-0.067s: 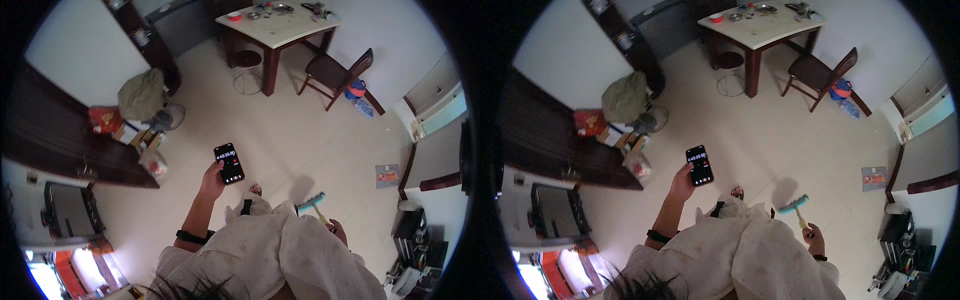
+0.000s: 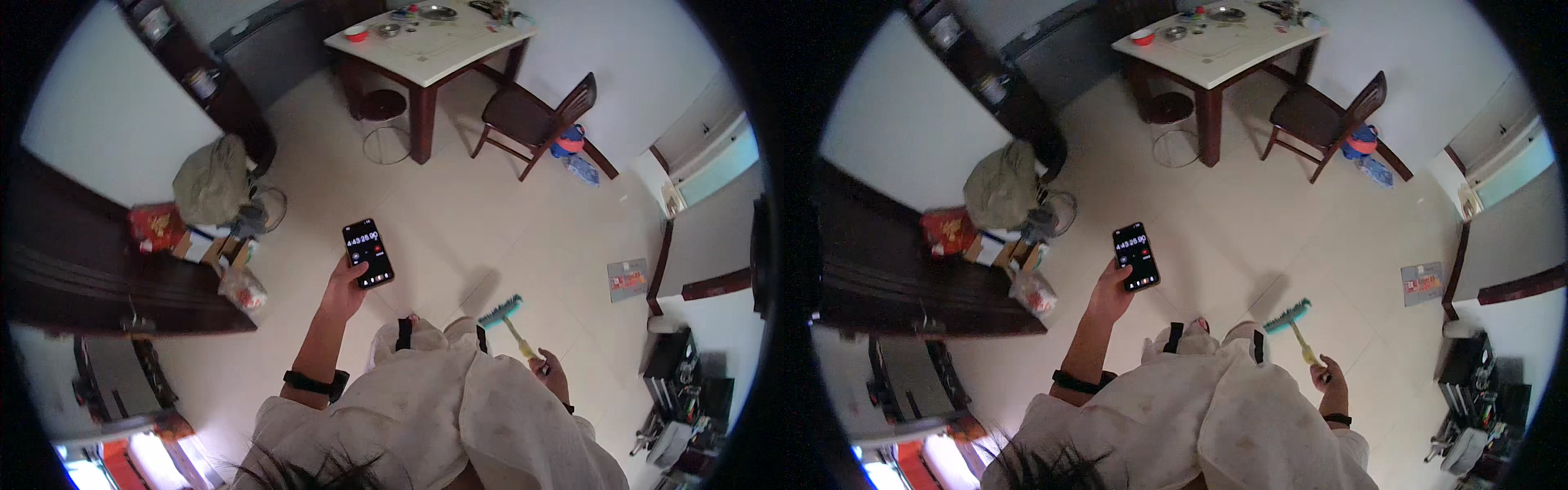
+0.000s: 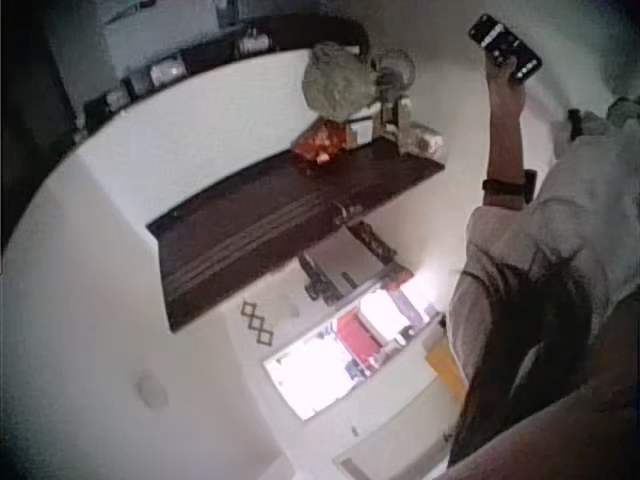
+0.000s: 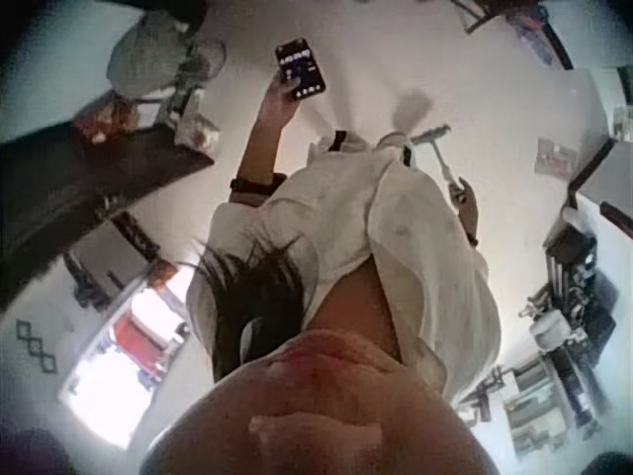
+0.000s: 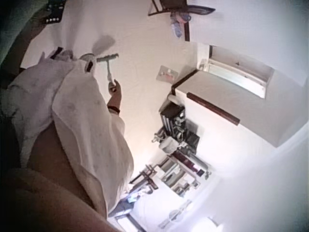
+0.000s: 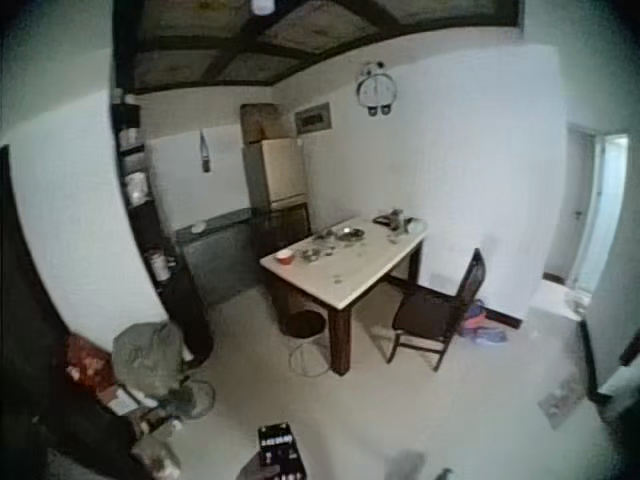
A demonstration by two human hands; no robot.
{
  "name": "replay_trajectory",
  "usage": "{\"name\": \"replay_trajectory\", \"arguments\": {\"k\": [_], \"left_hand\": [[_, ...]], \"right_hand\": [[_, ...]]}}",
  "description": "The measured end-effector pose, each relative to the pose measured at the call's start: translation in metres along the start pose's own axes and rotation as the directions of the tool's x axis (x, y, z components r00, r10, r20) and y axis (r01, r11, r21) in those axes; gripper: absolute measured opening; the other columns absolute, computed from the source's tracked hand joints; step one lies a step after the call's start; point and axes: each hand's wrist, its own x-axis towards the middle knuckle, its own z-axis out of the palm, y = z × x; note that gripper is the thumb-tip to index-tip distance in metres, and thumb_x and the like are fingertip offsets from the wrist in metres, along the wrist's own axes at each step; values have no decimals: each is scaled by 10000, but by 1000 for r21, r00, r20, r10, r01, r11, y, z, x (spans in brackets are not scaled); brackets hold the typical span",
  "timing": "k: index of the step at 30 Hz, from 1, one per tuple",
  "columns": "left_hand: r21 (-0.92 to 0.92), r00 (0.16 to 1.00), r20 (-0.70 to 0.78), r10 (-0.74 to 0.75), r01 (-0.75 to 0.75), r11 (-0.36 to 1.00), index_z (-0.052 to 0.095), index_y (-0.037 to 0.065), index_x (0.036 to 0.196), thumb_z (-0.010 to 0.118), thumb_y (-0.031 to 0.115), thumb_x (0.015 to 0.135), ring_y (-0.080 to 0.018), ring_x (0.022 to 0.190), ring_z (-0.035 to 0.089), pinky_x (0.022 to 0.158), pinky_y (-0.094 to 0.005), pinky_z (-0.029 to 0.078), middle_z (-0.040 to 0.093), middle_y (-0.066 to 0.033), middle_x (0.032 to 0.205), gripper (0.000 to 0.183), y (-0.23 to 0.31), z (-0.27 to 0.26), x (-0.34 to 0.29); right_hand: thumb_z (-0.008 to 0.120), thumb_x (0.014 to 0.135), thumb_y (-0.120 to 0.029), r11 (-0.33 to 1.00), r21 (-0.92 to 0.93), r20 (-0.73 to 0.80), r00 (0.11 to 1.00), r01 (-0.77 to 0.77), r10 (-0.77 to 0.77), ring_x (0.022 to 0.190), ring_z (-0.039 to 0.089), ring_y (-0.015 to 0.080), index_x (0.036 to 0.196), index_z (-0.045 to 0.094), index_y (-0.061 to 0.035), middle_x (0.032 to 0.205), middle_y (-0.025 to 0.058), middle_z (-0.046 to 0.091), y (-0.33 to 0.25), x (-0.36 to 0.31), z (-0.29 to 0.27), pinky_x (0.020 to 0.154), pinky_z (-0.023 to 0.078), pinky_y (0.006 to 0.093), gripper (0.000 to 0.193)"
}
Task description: The person clears a dining table by stacking bowls and a cup, then carries them to the kitchen sink. After rinsing hands, the person returns to the dining area and wipes the table surface with a dark cloth, moving small items aside to clean underneath.
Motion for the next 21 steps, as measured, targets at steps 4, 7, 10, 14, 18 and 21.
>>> {"name": "replay_trajectory", "arguments": {"k": [4, 7, 10, 14, 18, 21], "left_hand": [[72, 984, 168, 59, -72, 995, 448, 30, 1490, 728, -103, 772, -273, 1359, 558, 1199, -429, 426, 588, -99, 1443, 783, 18, 32, 96], [143, 994, 99, 42, -56, 988, 433, 34, 1502, 716, -127, 758, -266, 1370, 548, 1209, -421, 414, 581, -95, 1453, 812, 24, 39, 155], [-8, 993, 106, 46, -46, 999, 471, 41, 1453, 662, -40, 885, -268, 1308, 593, 1156, -435, 470, 616, -101, 1386, 605, 32, 48, 251], [-95, 990, -142, -21, 8, 995, 592, 57, 1288, 570, 179, 1021, -278, 1112, 696, 1012, -443, 565, 712, -105, 1188, 294, 40, 47, 355], [14, 935, -352, 42, -40, 999, 644, 84, 1158, 592, 297, 1021, -271, 915, 743, 824, -428, 622, 738, -80, 1047, 258, 34, 23, 446], [176, 883, -452, 129, -53, 983, 678, 53, 1153, 636, 345, 1002, -251, 869, 740, 741, -402, 613, 727, -73, 1030, 331, 31, -1, 553]], "right_hand": [[730, 969, -251, 966, 188, 149, 977, -179, 152, 469, 496, 99, 981, 495, 107, 675, 48, 510, -51, 18, 60, 397, 439, 175, 428], [647, 1023, -330, 860, 313, 66, 913, -403, 404, 462, 490, 98, 989, 501, 89, 684, 37, 512, -56, 33, 102, 400, 439, 175, 445], [652, 1023, -192, 797, -469, 217, 924, 381, -314, 723, 547, 113, 1218, 523, 53, 844, 32, 561, -80, 41, 170, 661, 483, 230, 339], [676, 999, -136, 944, -275, 117, 981, 183, -156, 663, 517, 103, 1155, 481, 46, 783, 19, 507, -149, 39, 276, 595, 440, 230, 309], [696, 971, -149, 768, -552, 213, 946, 324, -246, 741, 582, 139, 1177, 574, 2, 858, 46, 589, -217, 48, 339, 676, 485, 266, 283], [710, 951, -158, 342, -788, 368, 837, 512, -406, 799, 632, 166, 1194, 644, -31, 913, 66, 651, -273, 72, 369, 736, 519, 293, 282]]}}
